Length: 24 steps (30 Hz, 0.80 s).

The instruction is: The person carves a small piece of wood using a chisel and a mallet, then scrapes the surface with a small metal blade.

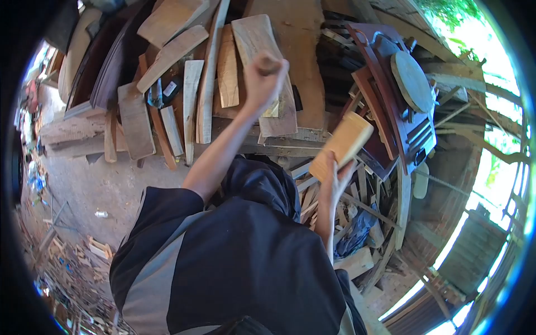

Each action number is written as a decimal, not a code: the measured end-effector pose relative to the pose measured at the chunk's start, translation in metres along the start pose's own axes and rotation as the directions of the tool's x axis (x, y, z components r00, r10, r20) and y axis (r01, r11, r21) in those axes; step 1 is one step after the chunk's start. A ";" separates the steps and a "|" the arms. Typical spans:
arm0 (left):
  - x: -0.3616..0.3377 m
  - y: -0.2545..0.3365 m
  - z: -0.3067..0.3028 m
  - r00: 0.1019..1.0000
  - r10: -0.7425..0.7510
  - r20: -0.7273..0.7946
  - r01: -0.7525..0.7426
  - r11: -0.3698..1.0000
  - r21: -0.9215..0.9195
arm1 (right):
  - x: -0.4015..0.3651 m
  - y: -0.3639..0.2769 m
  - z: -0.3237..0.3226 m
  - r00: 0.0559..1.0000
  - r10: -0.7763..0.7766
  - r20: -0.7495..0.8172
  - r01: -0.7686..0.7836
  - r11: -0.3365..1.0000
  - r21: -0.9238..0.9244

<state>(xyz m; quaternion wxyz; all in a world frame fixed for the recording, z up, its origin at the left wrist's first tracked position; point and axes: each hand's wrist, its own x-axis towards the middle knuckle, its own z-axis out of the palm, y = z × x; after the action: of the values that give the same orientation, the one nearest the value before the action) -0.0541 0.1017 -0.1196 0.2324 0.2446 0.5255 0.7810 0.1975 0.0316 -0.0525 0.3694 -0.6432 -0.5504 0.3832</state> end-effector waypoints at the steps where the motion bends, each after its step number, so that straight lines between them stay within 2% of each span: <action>1: 0.003 -0.007 -0.010 0.988 -0.150 0.030 0.152 0.981 -0.121 | 0.007 0.016 0.003 0.993 0.064 0.103 -0.069 0.997 0.043; 2: 0.007 -0.003 -0.017 0.975 -0.221 0.032 0.223 0.955 -0.197 | 0.012 0.029 0.009 0.970 0.102 0.219 -0.116 0.992 0.053; 3: 0.010 0.001 -0.023 0.956 -0.293 0.035 0.291 0.918 -0.269 | 0.016 0.049 0.017 0.964 0.085 0.250 -0.077 0.996 -0.041; 4: 0.011 0.000 -0.025 0.955 -0.292 0.049 0.294 0.917 -0.268 | 0.016 0.054 0.029 0.955 0.072 0.288 -0.035 0.991 -0.133; 5: 0.013 -0.001 -0.026 0.958 -0.286 0.016 0.275 0.905 -0.324 | 0.015 0.058 0.036 0.958 0.073 0.276 -0.039 0.991 -0.127; 7: 0.014 -0.001 -0.026 0.959 -0.283 -0.009 0.259 0.889 -0.377 | 0.008 0.046 0.056 0.937 0.160 0.311 0.009 0.878 -0.478; 8: 0.012 0.000 -0.027 0.957 -0.289 -0.014 0.260 0.881 -0.395 | 0.007 0.051 0.063 0.938 0.161 0.306 0.004 0.879 -0.476; 10: 0.010 0.001 -0.027 0.962 -0.274 -0.007 0.248 0.881 -0.404 | 0.007 0.060 0.079 0.932 0.065 0.356 0.095 0.906 -0.413; 13: 0.005 0.000 -0.028 0.972 -0.228 0.052 0.230 0.892 -0.389 | 0.003 0.061 0.092 0.929 0.066 0.365 0.104 0.899 -0.427; 15: 0.003 -0.004 -0.026 0.971 -0.230 0.062 0.237 0.905 -0.353 | 0.005 0.061 0.092 0.921 0.120 0.370 0.070 0.884 -0.462; 17: 0.001 -0.015 -0.025 0.969 -0.233 0.080 0.247 0.916 -0.316 | 0.016 0.057 0.083 0.916 0.051 0.397 0.131 0.899 -0.417; 18: 0.000 -0.027 -0.024 0.987 -0.149 0.059 0.159 0.963 -0.219 | 0.028 0.033 0.080 0.918 0.082 0.389 0.157 0.824 -0.544; 19: 0.002 -0.034 -0.023 0.997 -0.060 0.051 0.066 0.991 -0.120 | 0.038 -0.002 0.075 0.907 0.082 0.413 0.180 0.811 -0.556; 20: 0.001 -0.033 -0.023 0.994 -0.072 0.078 0.080 0.992 -0.101 | 0.050 -0.020 0.072 0.916 -0.031 0.399 0.239 0.841 -0.485; 21: 0.001 -0.034 -0.022 0.992 -0.073 0.098 0.083 0.991 -0.101 | 0.054 -0.071 0.070 0.904 -0.069 0.421 0.269 0.858 -0.438; 22: 0.002 -0.035 -0.021 0.995 -0.029 0.095 0.038 0.995 -0.092 | 0.058 -0.102 0.069 0.892 -0.268 0.364 0.394 0.856 -0.336; 23: 0.003 -0.036 -0.019 0.995 0.016 0.097 -0.007 0.996 -0.085 | 0.059 -0.131 0.068 0.874 -0.347 0.339 0.420 0.891 -0.171; 24: 0.003 -0.029 -0.018 0.988 0.007 0.155 0.016 0.989 -0.149 | 0.057 -0.160 0.069 0.813 -0.509 0.284 0.555 0.825 -0.109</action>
<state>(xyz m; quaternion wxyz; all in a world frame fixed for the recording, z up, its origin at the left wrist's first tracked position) -0.0645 0.1004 -0.1520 0.2920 0.2855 0.4462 0.7963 0.0730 0.1116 0.0564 0.3300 -0.4427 -0.7830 0.2865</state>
